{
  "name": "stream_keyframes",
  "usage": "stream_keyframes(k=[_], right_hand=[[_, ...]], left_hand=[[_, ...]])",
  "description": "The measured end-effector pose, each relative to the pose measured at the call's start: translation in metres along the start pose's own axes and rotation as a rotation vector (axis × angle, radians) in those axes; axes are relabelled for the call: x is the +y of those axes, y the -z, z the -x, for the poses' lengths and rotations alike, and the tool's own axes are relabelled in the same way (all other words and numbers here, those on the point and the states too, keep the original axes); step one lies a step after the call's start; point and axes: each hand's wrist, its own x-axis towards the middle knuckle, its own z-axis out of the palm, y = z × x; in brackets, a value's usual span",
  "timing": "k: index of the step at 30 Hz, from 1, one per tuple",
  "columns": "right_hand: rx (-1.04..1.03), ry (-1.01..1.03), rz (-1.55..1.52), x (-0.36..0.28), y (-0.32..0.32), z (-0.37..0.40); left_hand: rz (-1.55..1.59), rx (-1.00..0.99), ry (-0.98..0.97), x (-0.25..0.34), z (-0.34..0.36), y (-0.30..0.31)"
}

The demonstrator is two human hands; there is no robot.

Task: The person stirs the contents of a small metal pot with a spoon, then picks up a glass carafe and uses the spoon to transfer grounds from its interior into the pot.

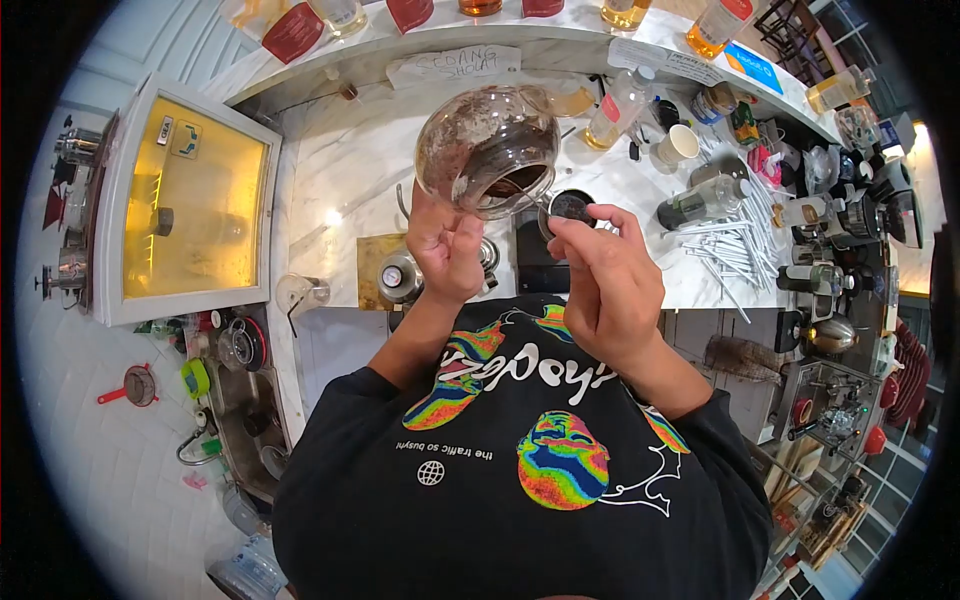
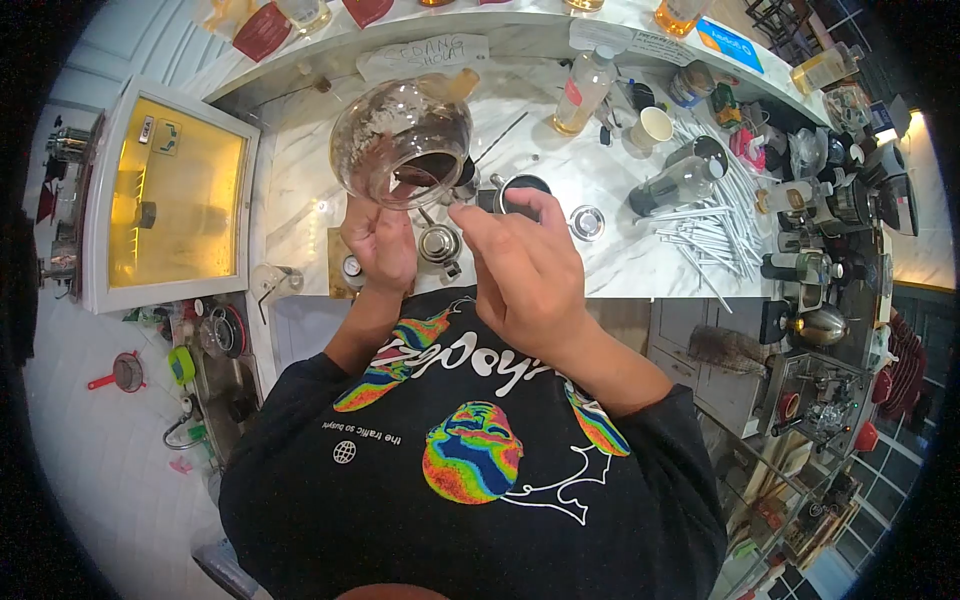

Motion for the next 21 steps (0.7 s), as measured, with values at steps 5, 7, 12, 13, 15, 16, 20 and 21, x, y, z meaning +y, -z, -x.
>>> stream_keyframes(k=[5,7,12,13,15,16,20,21], right_hand=[[0.006,-0.014,0.009,-0.004,-0.003,-0.006],[-0.009,-0.023,-0.003,-0.005,-0.004,-0.006],[-0.009,-0.014,0.014,-0.006,-0.007,-0.007],[-0.010,-0.014,0.012,-0.006,-0.007,-0.006],[-0.033,-0.020,0.024,-0.005,-0.007,-0.004],[-0.032,-0.022,0.026,-0.005,-0.007,-0.004],[-0.022,-0.024,0.025,-0.006,-0.007,-0.004],[-0.018,-0.022,0.020,-0.006,-0.007,-0.005]], left_hand=[[0.003,0.031,-0.007,0.001,-0.005,-0.001],[-0.005,-0.067,-0.122,-0.009,-0.009,0.009],[-0.076,-0.132,-0.181,-0.009,-0.006,0.014],[-0.073,-0.150,-0.191,-0.012,-0.005,0.016],[-0.069,-0.169,-0.202,-0.014,-0.005,0.019],[-0.095,-0.161,-0.201,-0.014,-0.005,0.019],[0.024,-0.124,-0.238,-0.012,-0.006,0.009],[0.024,-0.122,-0.238,-0.010,-0.006,0.006]])
